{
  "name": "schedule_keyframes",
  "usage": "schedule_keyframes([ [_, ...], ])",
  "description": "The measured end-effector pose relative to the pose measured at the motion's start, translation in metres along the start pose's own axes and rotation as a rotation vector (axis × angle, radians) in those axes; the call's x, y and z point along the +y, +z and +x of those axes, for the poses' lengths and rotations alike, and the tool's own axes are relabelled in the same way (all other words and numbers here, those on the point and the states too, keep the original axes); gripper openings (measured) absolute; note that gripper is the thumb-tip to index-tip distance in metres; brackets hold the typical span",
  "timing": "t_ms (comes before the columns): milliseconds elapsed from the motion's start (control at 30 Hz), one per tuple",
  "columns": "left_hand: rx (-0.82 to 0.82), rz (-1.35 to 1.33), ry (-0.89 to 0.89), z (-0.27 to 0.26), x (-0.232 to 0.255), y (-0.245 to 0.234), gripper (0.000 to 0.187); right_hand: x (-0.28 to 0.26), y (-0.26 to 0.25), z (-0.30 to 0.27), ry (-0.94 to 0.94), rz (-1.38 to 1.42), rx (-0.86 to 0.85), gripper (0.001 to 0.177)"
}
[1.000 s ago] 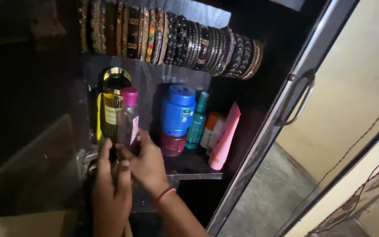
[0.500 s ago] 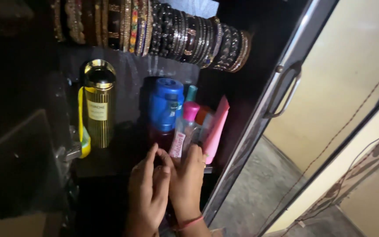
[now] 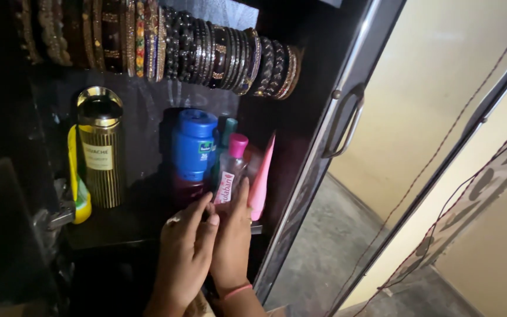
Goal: Organizing and cleaning cosmetic products and bottles in a mirrored cupboard.
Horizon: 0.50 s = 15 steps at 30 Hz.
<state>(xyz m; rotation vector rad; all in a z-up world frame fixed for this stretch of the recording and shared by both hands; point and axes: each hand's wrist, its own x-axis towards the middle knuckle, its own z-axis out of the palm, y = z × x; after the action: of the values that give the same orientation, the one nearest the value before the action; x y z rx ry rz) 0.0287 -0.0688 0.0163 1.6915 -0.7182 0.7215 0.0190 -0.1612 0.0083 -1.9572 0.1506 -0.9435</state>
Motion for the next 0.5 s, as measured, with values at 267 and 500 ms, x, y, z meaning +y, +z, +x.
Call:
schedule_keyframes([
  [267,0.058,0.030,0.145,-0.006,0.006,0.006,0.029,0.038,-0.010,-0.015,-0.375,-0.157,0.049,0.067],
  [500,-0.047,0.272,0.064,-0.016,-0.007,0.019,0.037,0.051,-0.020,-0.026,-0.445,-0.317,-0.051,0.051],
])
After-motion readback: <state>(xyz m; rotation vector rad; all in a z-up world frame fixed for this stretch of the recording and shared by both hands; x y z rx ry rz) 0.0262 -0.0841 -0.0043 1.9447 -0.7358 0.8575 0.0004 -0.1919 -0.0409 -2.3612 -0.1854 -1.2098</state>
